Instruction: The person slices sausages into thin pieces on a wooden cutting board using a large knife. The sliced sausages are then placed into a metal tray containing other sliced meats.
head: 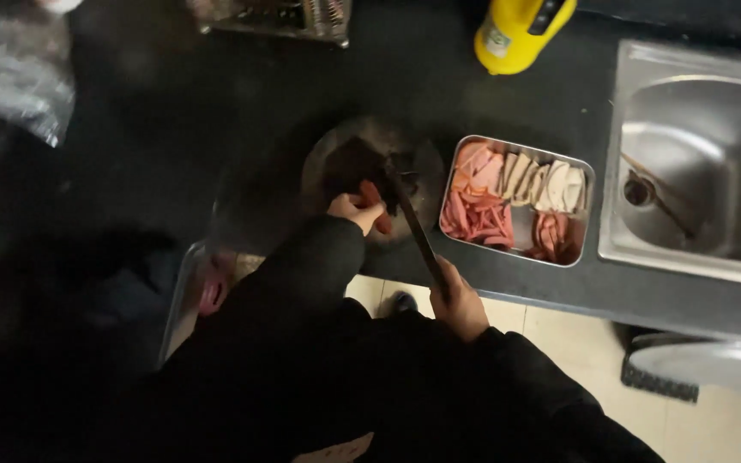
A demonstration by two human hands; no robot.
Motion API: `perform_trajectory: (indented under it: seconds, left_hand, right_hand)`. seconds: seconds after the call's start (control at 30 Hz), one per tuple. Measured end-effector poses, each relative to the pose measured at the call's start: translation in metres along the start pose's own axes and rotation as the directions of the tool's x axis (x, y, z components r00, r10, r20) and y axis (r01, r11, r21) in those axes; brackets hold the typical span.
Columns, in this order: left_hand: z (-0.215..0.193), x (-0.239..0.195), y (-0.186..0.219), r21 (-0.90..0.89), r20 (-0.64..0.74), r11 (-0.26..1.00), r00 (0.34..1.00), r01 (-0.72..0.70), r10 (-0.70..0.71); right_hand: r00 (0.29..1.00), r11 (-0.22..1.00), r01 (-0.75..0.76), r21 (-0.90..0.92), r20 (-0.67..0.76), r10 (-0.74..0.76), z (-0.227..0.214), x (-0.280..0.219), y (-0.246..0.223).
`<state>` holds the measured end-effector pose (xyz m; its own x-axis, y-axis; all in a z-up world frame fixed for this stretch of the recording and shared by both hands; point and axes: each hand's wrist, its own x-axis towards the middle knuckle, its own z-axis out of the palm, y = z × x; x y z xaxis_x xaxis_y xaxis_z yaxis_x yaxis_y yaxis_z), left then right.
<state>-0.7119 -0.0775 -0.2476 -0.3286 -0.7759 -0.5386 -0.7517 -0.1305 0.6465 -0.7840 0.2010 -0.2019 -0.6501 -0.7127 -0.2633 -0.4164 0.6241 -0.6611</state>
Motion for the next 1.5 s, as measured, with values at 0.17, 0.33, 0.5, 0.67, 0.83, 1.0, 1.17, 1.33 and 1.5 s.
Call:
perform_trajectory:
  seconds: [0.17, 0.33, 0.5, 0.67, 0.83, 1.0, 1.17, 1.33, 1.5]
  left_hand:
    - [0.018, 0.011, 0.032, -0.002, 0.021, 0.998, 0.998, -0.056, 0.056]
    - [0.032, 0.048, 0.009, 0.162, 0.163, 0.983, 0.985, -0.088, 0.061]
    - [0.023, 0.045, 0.016, 0.05, 0.205, 0.994, 0.976, -0.092, 0.08]
    - [0.0, 0.012, 0.039, 0.03, 0.186, 0.998, 0.982, -0.048, 0.041]
    - [0.006, 0.007, 0.043, 0.108, 0.221, 0.985, 0.969, -0.137, 0.11]
    - [-0.016, -0.003, 0.063, 0.289, 0.318, 0.942, 0.945, -0.17, 0.073]
    - [-0.034, -0.02, 0.083, 0.333, 0.378, 0.922, 0.924, -0.195, 0.059]
    - [-0.025, -0.012, 0.078, 0.419, 0.355, 0.866, 0.927, -0.273, 0.121]
    - [-0.011, 0.002, 0.066, 0.458, 0.356, 0.841, 0.926, -0.287, 0.122]
  right_hand:
    - [0.995, 0.995, -0.096, 0.009, -0.02, 0.096, 0.018, 0.018, -0.006]
    - [0.991, 0.993, -0.118, 0.029, -0.055, 0.12, 0.031, 0.024, -0.026]
    - [0.984, 0.987, -0.162, -0.008, -0.08, 0.161, 0.039, 0.022, -0.027]
    - [0.968, 0.965, -0.242, -0.099, -0.1, 0.232, 0.041, 0.003, -0.03]
    - [0.97, 0.968, -0.159, -0.195, -0.212, 0.117, 0.05, -0.01, -0.021]
    - [0.972, 0.943, -0.201, -0.265, -0.175, 0.158, 0.051, -0.013, -0.021]
    - [0.972, 0.956, -0.222, -0.194, -0.116, 0.202, 0.04, -0.014, -0.04]
    - [0.941, 0.898, -0.337, -0.283, -0.08, 0.328, 0.059, -0.007, -0.018]
    - [0.927, 0.874, -0.362, -0.324, -0.026, 0.374, 0.067, -0.003, -0.01]
